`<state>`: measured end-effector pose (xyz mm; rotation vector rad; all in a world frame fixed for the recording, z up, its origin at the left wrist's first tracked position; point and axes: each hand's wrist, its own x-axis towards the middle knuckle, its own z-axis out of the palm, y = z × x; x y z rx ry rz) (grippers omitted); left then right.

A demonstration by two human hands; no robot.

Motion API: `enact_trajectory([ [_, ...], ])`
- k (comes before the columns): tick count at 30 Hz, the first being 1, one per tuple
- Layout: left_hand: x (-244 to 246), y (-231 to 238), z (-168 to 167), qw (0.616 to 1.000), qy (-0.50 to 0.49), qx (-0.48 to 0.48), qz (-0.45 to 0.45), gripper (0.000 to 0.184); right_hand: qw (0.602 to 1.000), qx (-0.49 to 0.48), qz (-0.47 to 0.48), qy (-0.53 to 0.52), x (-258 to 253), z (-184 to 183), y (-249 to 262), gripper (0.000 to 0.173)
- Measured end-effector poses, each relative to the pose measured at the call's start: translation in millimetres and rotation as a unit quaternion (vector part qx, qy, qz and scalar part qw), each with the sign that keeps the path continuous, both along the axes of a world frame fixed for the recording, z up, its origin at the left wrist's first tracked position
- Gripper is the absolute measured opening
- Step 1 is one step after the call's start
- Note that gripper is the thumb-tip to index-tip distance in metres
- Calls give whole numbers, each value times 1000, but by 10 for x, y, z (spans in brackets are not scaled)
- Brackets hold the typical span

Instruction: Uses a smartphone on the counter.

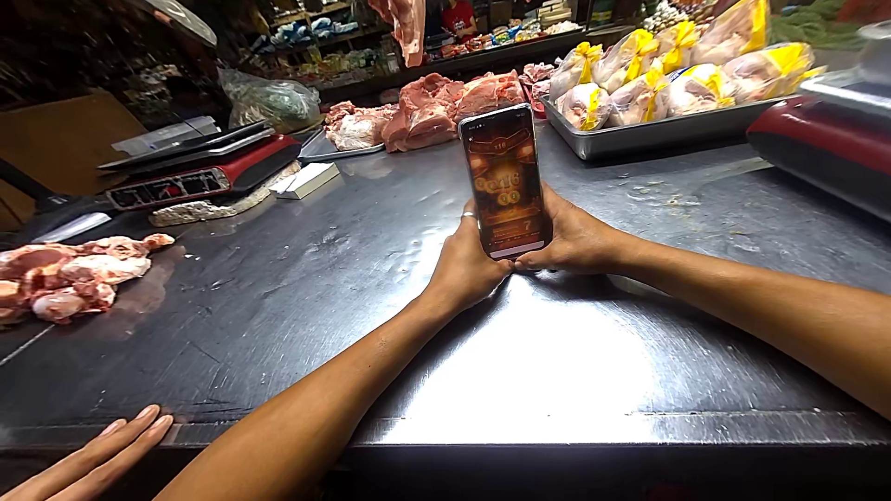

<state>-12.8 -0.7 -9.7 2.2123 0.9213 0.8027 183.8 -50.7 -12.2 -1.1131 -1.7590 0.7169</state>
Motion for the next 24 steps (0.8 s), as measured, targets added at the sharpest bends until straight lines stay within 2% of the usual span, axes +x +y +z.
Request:
enact_trajectory([
  [24, 7, 11, -2, 1000, -3, -2, -2, 103, 1000, -8, -4, -1, 1, 10, -2, 96],
])
